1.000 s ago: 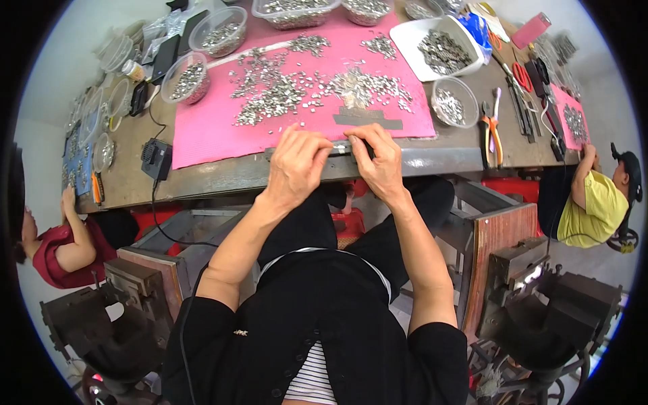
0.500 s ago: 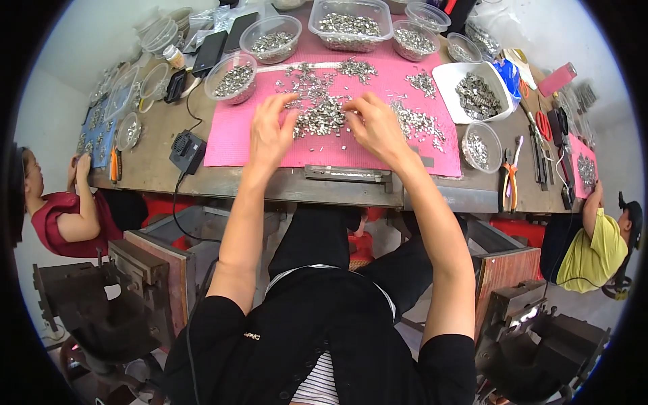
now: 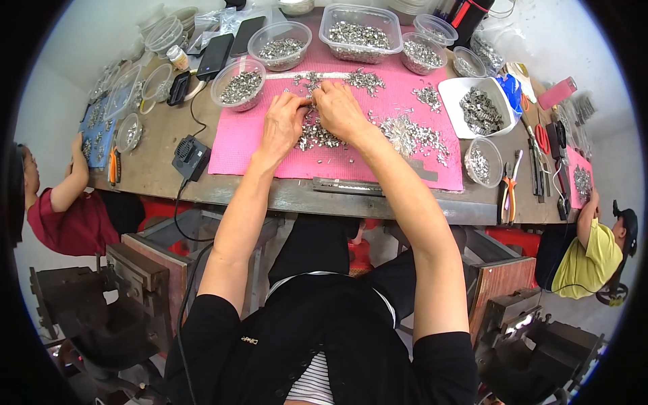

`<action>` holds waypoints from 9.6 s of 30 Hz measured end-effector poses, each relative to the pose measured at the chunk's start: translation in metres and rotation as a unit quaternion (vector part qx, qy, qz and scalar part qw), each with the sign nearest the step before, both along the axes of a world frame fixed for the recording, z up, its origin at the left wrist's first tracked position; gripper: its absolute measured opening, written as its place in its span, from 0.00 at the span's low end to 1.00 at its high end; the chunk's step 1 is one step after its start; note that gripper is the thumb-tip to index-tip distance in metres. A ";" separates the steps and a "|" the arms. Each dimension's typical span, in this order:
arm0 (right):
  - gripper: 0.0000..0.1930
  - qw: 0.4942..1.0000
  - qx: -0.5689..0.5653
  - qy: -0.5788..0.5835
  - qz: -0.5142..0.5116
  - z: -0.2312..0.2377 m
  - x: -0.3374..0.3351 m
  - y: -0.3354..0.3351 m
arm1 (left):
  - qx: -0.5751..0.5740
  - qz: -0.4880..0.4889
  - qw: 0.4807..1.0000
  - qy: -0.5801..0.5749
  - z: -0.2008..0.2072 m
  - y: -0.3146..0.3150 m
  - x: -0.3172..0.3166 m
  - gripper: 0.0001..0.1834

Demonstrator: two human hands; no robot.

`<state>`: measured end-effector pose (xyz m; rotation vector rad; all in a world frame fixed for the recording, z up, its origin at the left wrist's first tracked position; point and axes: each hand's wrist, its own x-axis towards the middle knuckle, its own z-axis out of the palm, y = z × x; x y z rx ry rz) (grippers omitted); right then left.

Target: The recorder assembles small metal pieces into a metal guide strip and subsequently operates a manual hand-cranked press machine to secure them.

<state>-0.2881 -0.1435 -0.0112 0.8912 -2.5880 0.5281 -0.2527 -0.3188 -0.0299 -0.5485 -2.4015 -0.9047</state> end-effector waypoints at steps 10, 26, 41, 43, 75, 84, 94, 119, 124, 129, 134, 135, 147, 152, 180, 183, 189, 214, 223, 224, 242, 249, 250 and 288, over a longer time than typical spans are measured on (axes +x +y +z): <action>0.06 0.981 -0.157 -0.106 -0.033 0.049 0.055 0.039 | 0.170 -0.023 0.984 -0.044 0.012 0.001 0.011 0.07; 0.07 0.982 -0.074 -0.164 -0.053 0.029 0.134 0.101 | 0.103 -0.180 0.972 -0.114 0.027 0.035 0.066 0.06; 0.04 0.968 -0.195 -0.142 -0.065 0.035 0.159 0.084 | 0.011 -0.137 0.986 -0.094 0.027 0.005 0.078 0.05; 0.04 0.966 -0.205 -0.140 -0.064 0.037 0.165 0.078 | -0.038 -0.124 0.987 -0.096 0.032 0.004 0.082 0.04; 0.07 0.999 0.002 0.041 0.004 0.034 0.184 0.047 | -0.052 -0.064 0.993 -0.082 0.033 -0.015 0.085 0.05; 0.04 0.999 -0.045 -0.030 0.005 0.034 0.161 0.050 | -0.070 -0.057 0.991 -0.101 0.029 -0.015 0.088 0.06; 0.06 0.993 -0.085 -0.076 -0.018 0.015 0.124 0.035 | -0.067 -0.046 0.996 -0.032 0.021 -0.010 0.090 0.06; 0.04 0.992 -0.114 -0.052 -0.027 0.018 0.131 0.061 | 0.124 -0.173 0.975 -0.070 0.015 0.040 0.129 0.07; 0.04 0.985 -0.123 -0.098 -0.071 0.019 0.141 0.081 | 0.091 -0.158 0.983 -0.018 0.019 0.040 0.134 0.08; 0.04 0.988 -0.097 -0.080 -0.090 0.019 0.147 0.090 | 0.082 -0.166 0.983 0.012 0.017 0.039 0.132 0.08; 0.04 0.976 -0.106 -0.175 -0.079 0.027 0.142 0.096 | 0.064 -0.142 0.988 0.004 0.020 0.032 0.122 0.05; 0.05 0.972 -0.110 -0.191 -0.084 0.026 0.141 0.096 | 0.050 -0.119 0.992 -0.005 0.023 0.032 0.117 0.05; 0.03 0.971 -0.188 -0.138 -0.050 0.035 0.178 0.067 | -0.067 -0.037 0.996 -0.052 0.023 0.038 0.079 0.10; 0.06 0.978 -0.203 -0.042 -0.025 0.018 0.180 0.061 | -0.061 -0.052 0.994 -0.077 0.028 0.028 0.086 0.10; 0.08 0.991 -0.122 -0.011 -0.051 0.003 0.112 0.053 | -0.006 -0.081 0.992 -0.095 0.027 0.030 0.096 0.04; 0.09 0.977 -0.189 -0.079 -0.061 0.007 0.118 0.057 | 0.075 -0.119 0.982 -0.128 0.032 0.035 0.106 0.04; 0.07 0.962 -0.245 -0.098 -0.072 0.023 0.132 0.062 | 0.140 -0.172 0.968 -0.119 0.032 0.051 0.127 0.03; 0.05 0.938 -0.294 -0.147 -0.111 0.024 0.182 0.074 | 0.062 -0.153 0.986 -0.003 0.020 0.061 0.135 0.08; 0.08 0.971 -0.224 -0.063 -0.058 0.017 0.190 0.068 | 0.063 -0.103 0.993 -0.002 0.023 0.044 0.123 0.06; 0.09 0.973 -0.217 -0.045 -0.058 0.016 0.189 0.066 | 0.055 -0.084 0.995 0.005 0.024 0.041 0.117 0.06; 0.08 0.995 -0.092 0.026 -0.021 0.026 0.188 0.068 | -0.038 -0.058 0.993 -0.090 0.024 0.035 0.077 0.08; 0.07 0.989 -0.128 -0.062 -0.035 0.030 0.160 0.073 | -0.001 -0.036 0.995 -0.089 0.024 0.036 0.076 0.08; 0.08 0.985 -0.144 -0.074 -0.054 0.029 0.152 0.070 | -0.023 -0.034 0.996 -0.074 0.022 0.038 0.077 0.09; 0.05 0.943 -0.289 -0.151 -0.062 0.016 0.192 0.076 | -0.031 -0.084 0.996 -0.025 0.027 0.027 0.084 0.04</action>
